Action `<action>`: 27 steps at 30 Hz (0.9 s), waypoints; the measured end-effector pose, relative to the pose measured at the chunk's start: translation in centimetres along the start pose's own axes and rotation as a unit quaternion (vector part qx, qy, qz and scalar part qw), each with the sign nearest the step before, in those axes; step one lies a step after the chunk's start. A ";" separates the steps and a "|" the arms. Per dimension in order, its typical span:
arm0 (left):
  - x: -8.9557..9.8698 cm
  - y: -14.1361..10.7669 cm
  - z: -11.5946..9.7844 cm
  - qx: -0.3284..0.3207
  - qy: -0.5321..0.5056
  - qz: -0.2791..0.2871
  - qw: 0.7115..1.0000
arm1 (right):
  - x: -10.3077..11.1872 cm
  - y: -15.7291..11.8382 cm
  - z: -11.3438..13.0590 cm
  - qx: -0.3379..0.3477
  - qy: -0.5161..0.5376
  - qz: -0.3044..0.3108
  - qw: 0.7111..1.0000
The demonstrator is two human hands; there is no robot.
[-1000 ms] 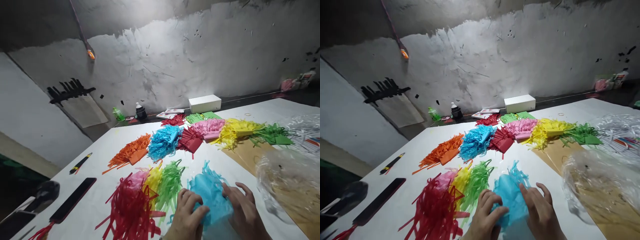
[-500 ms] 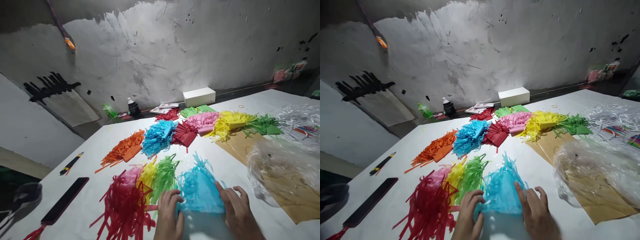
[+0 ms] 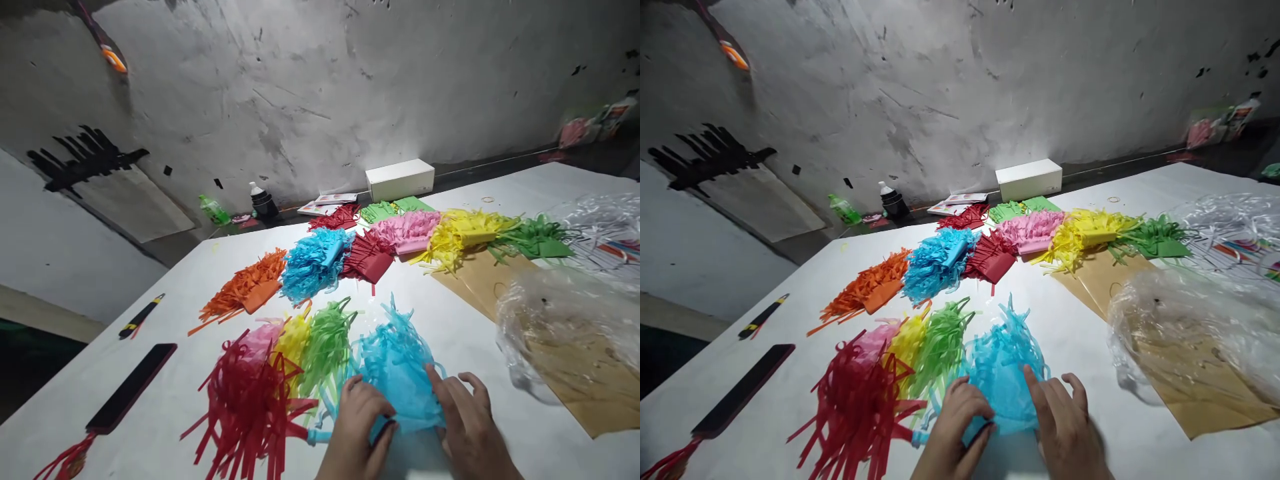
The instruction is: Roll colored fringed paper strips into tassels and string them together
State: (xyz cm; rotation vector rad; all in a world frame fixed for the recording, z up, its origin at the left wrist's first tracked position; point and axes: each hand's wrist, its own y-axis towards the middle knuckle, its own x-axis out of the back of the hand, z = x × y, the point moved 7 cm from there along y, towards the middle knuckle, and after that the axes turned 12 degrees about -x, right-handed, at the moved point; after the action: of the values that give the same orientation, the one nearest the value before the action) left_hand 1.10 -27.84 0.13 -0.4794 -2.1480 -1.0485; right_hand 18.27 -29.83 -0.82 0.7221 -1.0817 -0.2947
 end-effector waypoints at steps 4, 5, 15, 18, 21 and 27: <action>0.8 -1.0 -0.8 -0.052 0.125 -0.002 0.991 | -0.2 0.1 0.3 0.003 0.025 0.015 1.000; 0.4 -0.9 -1.2 -0.067 0.150 -0.016 0.986 | -0.1 0.1 0.5 0.009 0.037 0.015 0.999; -0.6 -0.8 -0.4 -0.026 0.126 -0.134 0.983 | -2.1 -0.8 -3.5 -0.100 -0.050 0.081 0.990; 0.0 -1.5 0.0 -0.025 0.127 -0.134 0.982 | -1.5 -1.8 -8.8 -0.228 -0.068 0.095 0.967; 0.3 -1.6 -0.1 -0.028 0.135 -0.123 0.983 | 1.7 -1.9 -11.1 -0.292 -0.094 0.026 0.952; 0.4 -1.0 -0.9 -0.043 0.141 -0.126 0.981 | 4.5 3.6 0.0 0.002 0.108 0.047 0.993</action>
State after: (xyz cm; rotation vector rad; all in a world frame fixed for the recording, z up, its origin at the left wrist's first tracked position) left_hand 0.66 -29.13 0.28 -0.0872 -1.9477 -1.2714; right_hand 19.87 -29.65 4.76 0.6874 -0.9070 -0.1295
